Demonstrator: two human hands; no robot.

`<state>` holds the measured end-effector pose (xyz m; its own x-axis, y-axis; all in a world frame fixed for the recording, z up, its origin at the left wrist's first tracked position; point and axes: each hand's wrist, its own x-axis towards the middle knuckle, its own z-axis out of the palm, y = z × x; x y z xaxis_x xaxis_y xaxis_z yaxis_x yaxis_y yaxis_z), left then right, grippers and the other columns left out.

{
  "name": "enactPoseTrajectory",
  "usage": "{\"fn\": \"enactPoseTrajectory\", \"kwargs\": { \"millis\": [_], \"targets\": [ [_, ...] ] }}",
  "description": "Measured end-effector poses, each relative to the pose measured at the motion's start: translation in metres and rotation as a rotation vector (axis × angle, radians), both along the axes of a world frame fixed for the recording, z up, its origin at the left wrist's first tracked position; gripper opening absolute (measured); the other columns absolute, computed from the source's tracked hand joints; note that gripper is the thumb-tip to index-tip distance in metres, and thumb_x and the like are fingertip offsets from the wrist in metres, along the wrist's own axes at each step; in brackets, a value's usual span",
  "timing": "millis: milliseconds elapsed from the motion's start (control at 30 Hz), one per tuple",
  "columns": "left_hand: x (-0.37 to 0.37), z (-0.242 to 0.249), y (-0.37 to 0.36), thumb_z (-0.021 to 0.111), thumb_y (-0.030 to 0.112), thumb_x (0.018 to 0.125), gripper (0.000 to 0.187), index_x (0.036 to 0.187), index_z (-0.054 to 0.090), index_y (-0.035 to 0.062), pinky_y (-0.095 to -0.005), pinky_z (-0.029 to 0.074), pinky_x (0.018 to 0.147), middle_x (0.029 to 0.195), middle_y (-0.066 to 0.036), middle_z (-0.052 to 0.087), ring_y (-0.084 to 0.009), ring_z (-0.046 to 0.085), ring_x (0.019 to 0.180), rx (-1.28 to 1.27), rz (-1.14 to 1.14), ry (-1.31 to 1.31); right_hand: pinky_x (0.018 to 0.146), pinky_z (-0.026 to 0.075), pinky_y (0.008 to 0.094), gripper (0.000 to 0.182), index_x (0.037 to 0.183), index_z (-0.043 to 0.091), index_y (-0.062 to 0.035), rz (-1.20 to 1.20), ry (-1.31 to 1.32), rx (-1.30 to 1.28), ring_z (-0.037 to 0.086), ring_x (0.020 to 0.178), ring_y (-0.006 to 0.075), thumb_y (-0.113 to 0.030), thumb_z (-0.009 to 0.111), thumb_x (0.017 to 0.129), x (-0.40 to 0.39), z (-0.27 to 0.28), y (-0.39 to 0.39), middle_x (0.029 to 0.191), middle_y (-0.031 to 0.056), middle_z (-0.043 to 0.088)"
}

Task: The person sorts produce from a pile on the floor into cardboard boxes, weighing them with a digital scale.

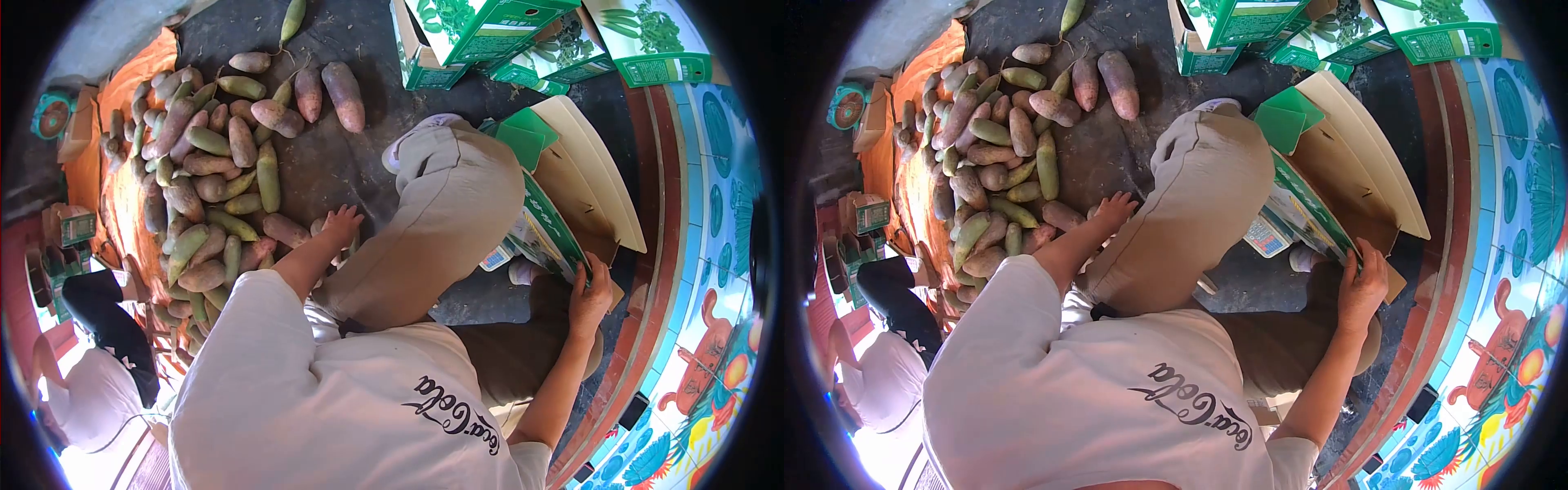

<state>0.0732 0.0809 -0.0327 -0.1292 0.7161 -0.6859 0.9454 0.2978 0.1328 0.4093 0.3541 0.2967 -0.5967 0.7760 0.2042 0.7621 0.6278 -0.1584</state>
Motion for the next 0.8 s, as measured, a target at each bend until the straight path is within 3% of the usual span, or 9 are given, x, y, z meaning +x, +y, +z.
{"fn": "enactPoseTrajectory", "kwargs": {
  "millis": [100, 200, 300, 400, 500, 533, 800],
  "targets": [
    [-0.001, -0.011, 0.008, 0.079, 0.021, 0.067, 0.078, 0.137, 0.045, 0.0175, -0.0547, 0.034, 0.102, 0.141, -0.008, 0.040, -0.0314, 0.035, 0.134, -0.098, 0.022, -0.043, 0.072, 0.050, 0.0406, 0.016, 0.103, 0.061, -0.0050, -0.010, -0.005, 0.002, 0.063, 0.086, 0.0357, -0.009, 0.061, 0.087, -0.002, -0.001, 0.001, 0.093, 0.0147, 0.063],
    [-0.001, -0.005, 0.018, 0.077, 0.024, 0.071, 0.064, 0.130, 0.055, 0.0160, -0.0529, 0.036, 0.100, 0.134, -0.008, 0.046, -0.0290, 0.040, 0.129, -0.237, -0.036, -0.012, 0.072, 0.050, 0.0406, 0.018, 0.101, 0.062, -0.0046, -0.019, -0.001, 0.011, 0.063, 0.084, 0.0336, -0.006, 0.064, 0.083, -0.003, -0.002, 0.001, 0.090, 0.0137, 0.063],
    [0.000, -0.001, 0.015, 0.075, 0.031, 0.074, 0.053, 0.123, 0.061, 0.0155, -0.0498, 0.037, 0.098, 0.129, -0.008, 0.049, -0.0259, 0.043, 0.125, -0.189, -0.125, 0.100, 0.071, 0.050, 0.0404, 0.017, 0.100, 0.062, -0.0045, 0.004, 0.012, 0.029, 0.063, 0.082, 0.0335, -0.006, 0.065, 0.083, -0.004, -0.003, 0.002, 0.089, 0.0140, 0.063],
    [0.001, -0.003, 0.017, 0.052, 0.030, 0.089, 0.029, 0.109, 0.069, 0.0167, -0.0450, 0.041, 0.089, 0.121, -0.007, 0.055, -0.0246, 0.050, 0.115, -0.192, -0.224, 0.147, 0.071, 0.050, 0.0404, 0.016, 0.099, 0.062, -0.0045, -0.013, 0.009, 0.016, 0.063, 0.082, 0.0333, -0.007, 0.065, 0.083, -0.006, -0.001, 0.002, 0.088, 0.0140, 0.063],
    [0.006, -0.004, 0.018, 0.053, 0.033, 0.088, 0.031, 0.108, 0.069, 0.0154, -0.0413, 0.041, 0.085, 0.118, -0.009, 0.061, -0.0251, 0.057, 0.110, -0.167, -0.221, 0.102, 0.071, 0.050, 0.0402, 0.017, 0.099, 0.062, -0.0045, -0.005, 0.023, 0.025, 0.063, 0.081, 0.0333, -0.006, 0.065, 0.083, -0.007, -0.002, 0.002, 0.087, 0.0137, 0.063],
    [0.007, -0.005, 0.018, 0.056, 0.033, 0.087, 0.032, 0.111, 0.068, 0.0150, -0.0451, 0.040, 0.089, 0.117, -0.009, 0.062, -0.0256, 0.058, 0.110, -0.209, -0.247, 0.077, 0.071, 0.050, 0.0402, 0.017, 0.099, 0.062, -0.0044, -0.007, 0.025, 0.022, 0.063, 0.082, 0.0332, -0.006, 0.065, 0.082, -0.008, -0.001, 0.002, 0.087, 0.0137, 0.063],
    [0.006, -0.006, -0.003, 0.058, 0.037, 0.085, 0.038, 0.112, 0.067, 0.0112, -0.0452, 0.043, 0.089, 0.116, -0.011, 0.064, -0.0267, 0.060, 0.108, -0.330, -0.118, -0.139, 0.071, 0.049, 0.0409, 0.017, 0.096, 0.062, -0.0042, 0.003, 0.066, 0.042, 0.063, 0.081, 0.0329, -0.007, 0.067, 0.081, -0.008, 0.000, 0.000, 0.087, 0.0135, 0.064]
  ]
}}
